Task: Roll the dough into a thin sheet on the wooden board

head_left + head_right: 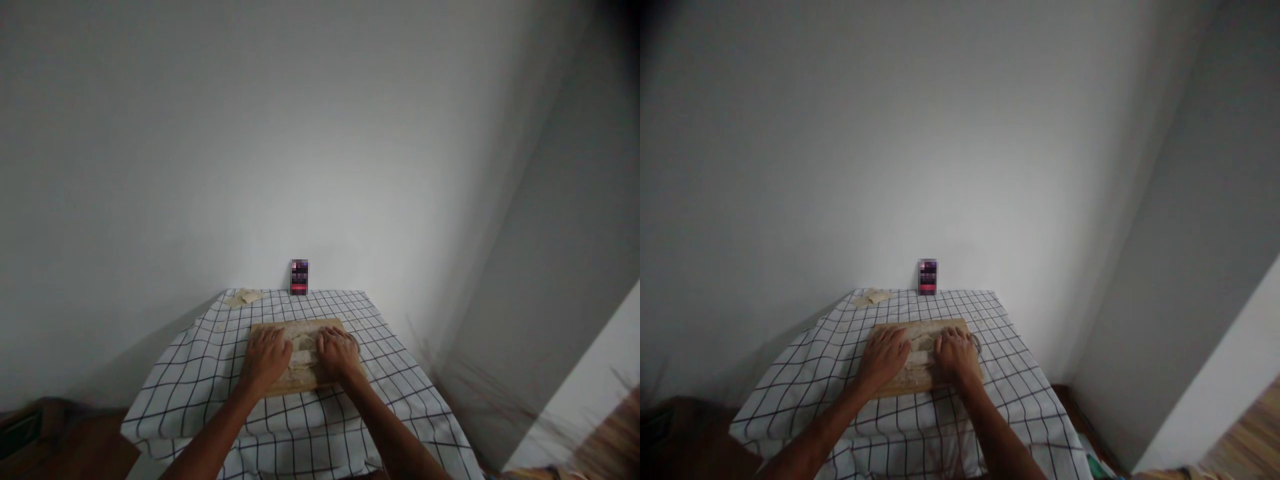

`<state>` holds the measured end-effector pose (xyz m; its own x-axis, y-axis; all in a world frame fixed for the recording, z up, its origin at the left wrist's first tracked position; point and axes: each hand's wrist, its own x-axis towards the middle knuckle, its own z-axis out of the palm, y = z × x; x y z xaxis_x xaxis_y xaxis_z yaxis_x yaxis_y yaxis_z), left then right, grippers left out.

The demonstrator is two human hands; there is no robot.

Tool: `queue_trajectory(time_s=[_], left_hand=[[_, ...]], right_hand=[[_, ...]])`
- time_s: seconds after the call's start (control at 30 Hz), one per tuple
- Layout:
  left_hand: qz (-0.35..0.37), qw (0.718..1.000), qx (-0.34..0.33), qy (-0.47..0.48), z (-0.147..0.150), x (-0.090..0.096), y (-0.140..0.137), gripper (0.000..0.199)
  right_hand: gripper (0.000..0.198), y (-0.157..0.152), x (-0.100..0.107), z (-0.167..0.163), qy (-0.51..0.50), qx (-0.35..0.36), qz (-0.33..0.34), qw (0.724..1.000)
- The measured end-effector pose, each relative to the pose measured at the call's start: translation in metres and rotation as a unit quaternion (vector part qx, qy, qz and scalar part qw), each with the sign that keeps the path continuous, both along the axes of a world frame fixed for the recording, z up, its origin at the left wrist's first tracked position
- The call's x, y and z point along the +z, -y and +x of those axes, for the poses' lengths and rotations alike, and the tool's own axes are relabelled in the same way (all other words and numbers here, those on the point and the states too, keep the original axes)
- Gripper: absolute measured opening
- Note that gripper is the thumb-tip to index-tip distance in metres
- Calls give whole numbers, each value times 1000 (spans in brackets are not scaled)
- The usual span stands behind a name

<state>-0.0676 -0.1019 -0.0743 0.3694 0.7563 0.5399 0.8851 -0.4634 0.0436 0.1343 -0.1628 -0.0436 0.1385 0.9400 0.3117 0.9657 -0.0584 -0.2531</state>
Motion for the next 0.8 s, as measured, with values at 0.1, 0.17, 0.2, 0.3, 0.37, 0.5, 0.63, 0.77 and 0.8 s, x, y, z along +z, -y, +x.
queue_trajectory(time_s=[0.1, 0.17, 0.2, 0.3, 0.37, 0.5, 0.63, 0.77, 0.8], left_hand=[[16, 1000, 1, 16, -1, -9, 6, 43], [29, 999, 2, 24, -3, -16, 13, 46], [33, 999, 0, 25, -4, -19, 17, 47], [39, 999, -18, 26, -6, -22, 23, 47], [38, 998, -29, 35, -5, -21, 20, 45], [42, 998, -34, 44, -3, -15, 1, 41], [52, 998, -40, 23, -2, -13, -11, 38], [61, 997, -23, 31, -1, -17, -3, 41], [58, 998, -20, 33, -1, -17, 1, 41]], right_hand=[[44, 7, -5, -1, -3, -2, 8, 1000], [44, 16, -12, -2, -6, -1, 8, 1000], [45, 21, -15, -2, -8, 2, 10, 1000], [46, 29, -22, -2, -15, 13, 12, 1000], [48, 28, -20, -2, -14, 15, 8, 1000], [47, 15, -5, -2, -4, -4, -10, 1000], [45, 4, 3, -2, 7, -7, -14, 1000], [44, 9, -7, -2, 0, -12, 4, 1000], [44, 12, -11, -2, -2, -13, 8, 1000]])
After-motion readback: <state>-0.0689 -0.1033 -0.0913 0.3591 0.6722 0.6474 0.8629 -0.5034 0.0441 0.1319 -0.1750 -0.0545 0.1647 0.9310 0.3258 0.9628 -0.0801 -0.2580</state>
